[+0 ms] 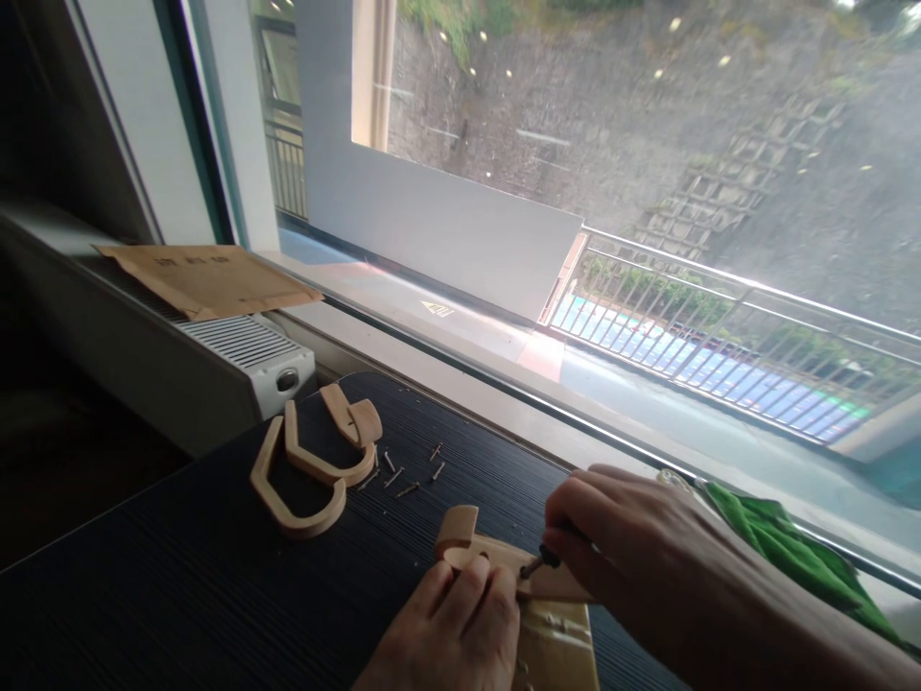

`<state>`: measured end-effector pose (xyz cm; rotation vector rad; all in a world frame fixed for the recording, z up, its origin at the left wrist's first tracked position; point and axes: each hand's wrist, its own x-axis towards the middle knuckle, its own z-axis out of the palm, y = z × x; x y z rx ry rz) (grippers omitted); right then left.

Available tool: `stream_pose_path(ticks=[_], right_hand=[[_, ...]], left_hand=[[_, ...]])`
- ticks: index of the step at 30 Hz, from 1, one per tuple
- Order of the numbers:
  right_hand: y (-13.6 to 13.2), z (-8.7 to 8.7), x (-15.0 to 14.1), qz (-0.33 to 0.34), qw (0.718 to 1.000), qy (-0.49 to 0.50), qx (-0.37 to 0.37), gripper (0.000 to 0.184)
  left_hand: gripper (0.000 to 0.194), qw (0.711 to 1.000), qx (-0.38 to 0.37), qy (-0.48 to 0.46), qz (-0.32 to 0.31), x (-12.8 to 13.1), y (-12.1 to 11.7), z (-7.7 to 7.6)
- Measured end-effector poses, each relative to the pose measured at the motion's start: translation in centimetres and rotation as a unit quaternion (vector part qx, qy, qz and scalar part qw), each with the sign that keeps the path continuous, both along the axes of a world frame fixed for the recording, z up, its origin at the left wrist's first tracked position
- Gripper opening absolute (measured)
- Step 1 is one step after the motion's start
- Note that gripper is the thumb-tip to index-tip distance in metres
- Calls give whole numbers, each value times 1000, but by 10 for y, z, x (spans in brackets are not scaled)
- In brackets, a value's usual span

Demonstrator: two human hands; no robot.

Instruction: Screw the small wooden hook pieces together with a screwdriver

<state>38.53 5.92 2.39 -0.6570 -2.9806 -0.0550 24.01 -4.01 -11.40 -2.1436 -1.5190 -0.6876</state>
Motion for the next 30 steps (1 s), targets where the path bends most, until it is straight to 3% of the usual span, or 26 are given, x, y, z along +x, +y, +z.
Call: stream_pose_path(ticks=[3,7,10,15,19,25,30], right_hand=[[-2,-6,-5,7,1000,3,20,22],[1,-13,-15,-126,991,18,47,27],[-2,-7,-20,-199,978,2,64,30],[-13,18,-12,-161,987,-8,-17,16],[-15,20,-3,-111,991,1,-76,15],[-17,7,-6,-179,983,-39,-25,29],[-23,18,-10,-167,984,-51,-16,22]], left_hand=[[26,999,-31,9,-18,-1,-2,3],[36,995,-85,2,-48,-4,-3,9],[48,991,-120,-19,-54,-5,-2,14],[49,988,-141,-27,-61,-3,-4,19],[49,984,-162,-40,-55,-1,-8,21],[48,970,-207,-93,-84,-1,-11,29],[46,970,-201,-104,-82,-2,-13,32]])
